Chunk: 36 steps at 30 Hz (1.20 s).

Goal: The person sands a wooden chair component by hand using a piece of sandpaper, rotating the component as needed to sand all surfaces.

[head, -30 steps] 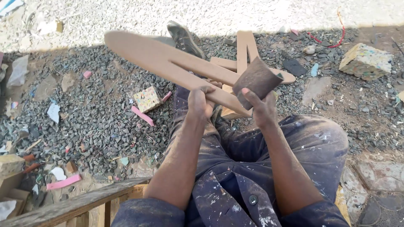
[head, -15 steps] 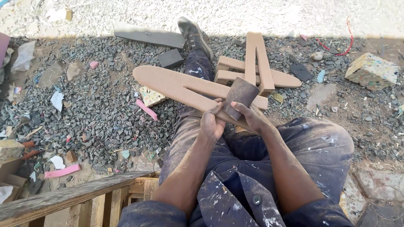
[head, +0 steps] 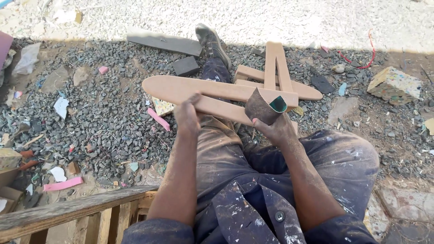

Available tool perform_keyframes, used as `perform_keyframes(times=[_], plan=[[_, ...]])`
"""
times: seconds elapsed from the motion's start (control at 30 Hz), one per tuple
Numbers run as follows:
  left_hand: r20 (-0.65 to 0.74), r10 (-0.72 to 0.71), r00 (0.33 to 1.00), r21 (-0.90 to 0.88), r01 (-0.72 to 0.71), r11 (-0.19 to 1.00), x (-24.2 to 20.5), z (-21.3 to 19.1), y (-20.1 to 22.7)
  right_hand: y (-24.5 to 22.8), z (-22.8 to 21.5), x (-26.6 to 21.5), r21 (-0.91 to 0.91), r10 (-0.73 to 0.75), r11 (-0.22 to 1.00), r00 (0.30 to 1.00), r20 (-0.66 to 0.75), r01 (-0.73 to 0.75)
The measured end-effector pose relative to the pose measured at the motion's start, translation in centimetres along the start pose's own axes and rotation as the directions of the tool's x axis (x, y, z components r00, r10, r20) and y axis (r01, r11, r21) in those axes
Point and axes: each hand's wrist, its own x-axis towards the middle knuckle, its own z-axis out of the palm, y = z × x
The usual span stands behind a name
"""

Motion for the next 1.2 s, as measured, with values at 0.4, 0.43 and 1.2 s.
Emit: perform_keyframes(times=[0.4, 0.43, 1.2], plan=[[0.557, -0.429, 0.711, 0.715, -0.674, -0.188, -1.2, 1.5, 3.2, 2.9, -1.0, -0.3, -0.212, -0.226, 0.954, 0.973, -0.044, 0.212], [0.553, -0.435, 0.711, 0.717, -0.672, -0.186, -1.6, 1.5, 2.8, 2.1, -0.6, -0.7, -0.213, -0.219, 0.955, 0.975, -0.040, 0.206], [0.757, -0.312, 0.574, 0.625, -0.775, 0.094, 2.9, 0.8, -3.0, 3.3, 2.5, -0.3, -0.555, -0.191, 0.763, 0.936, 0.295, 0.331]])
